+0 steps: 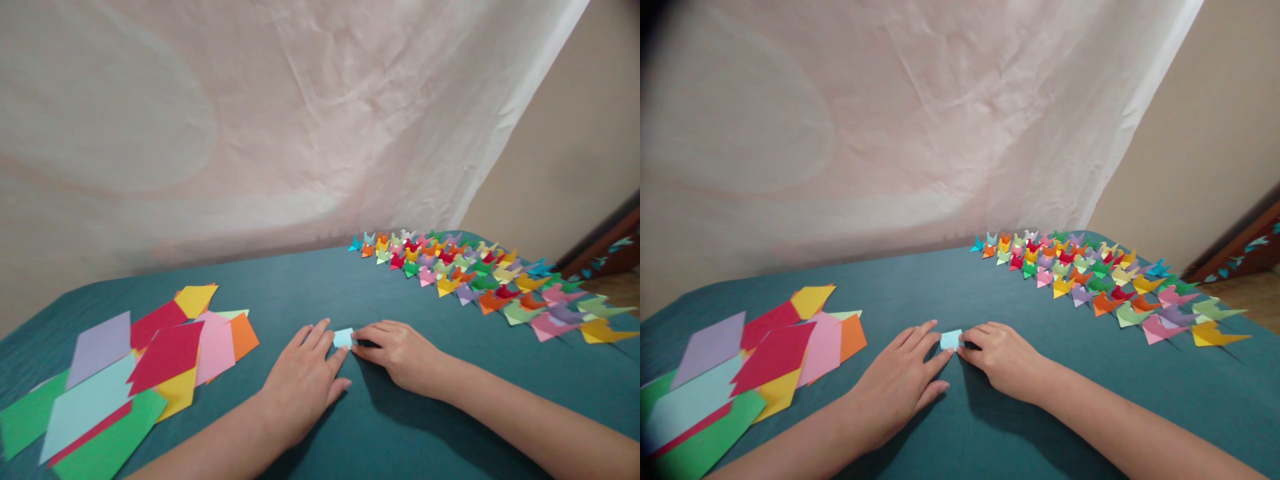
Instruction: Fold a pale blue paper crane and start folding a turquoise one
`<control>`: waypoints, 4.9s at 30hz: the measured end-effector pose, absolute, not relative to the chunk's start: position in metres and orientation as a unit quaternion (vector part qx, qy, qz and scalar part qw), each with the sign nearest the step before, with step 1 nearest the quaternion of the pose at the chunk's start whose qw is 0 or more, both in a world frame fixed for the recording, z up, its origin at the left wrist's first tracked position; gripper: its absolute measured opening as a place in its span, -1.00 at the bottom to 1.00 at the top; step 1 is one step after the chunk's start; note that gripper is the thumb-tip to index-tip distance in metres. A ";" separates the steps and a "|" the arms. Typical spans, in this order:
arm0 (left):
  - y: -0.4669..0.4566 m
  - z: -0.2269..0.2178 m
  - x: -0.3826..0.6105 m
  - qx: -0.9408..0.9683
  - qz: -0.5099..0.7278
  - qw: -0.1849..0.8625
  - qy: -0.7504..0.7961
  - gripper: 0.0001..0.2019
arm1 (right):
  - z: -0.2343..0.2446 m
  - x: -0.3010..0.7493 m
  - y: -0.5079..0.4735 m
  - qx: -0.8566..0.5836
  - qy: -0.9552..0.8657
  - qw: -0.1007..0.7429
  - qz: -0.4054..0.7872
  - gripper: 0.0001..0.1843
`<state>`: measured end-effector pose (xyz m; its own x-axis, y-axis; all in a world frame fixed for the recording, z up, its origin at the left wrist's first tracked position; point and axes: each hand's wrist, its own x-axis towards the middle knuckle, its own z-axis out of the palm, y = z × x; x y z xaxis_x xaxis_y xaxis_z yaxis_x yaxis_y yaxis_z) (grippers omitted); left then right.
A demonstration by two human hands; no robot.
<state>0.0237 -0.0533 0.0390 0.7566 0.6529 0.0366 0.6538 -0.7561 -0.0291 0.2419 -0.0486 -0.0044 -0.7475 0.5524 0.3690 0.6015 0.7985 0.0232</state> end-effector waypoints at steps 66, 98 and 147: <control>-0.010 0.007 0.016 -0.917 -0.175 -0.079 -0.349 -0.77 | -0.011 0.225 -0.041 -0.346 -0.895 0.280 0.032 -0.84; -0.039 0.009 -0.002 -0.930 -0.196 -0.122 -0.285 -0.78 | 0.008 0.220 -0.045 -0.402 -0.834 0.275 0.261 -0.87; -0.036 0.016 -0.005 -0.974 -0.135 -0.036 -0.176 -0.70 | -0.008 0.214 -0.040 -0.436 -0.806 0.311 0.253 -0.89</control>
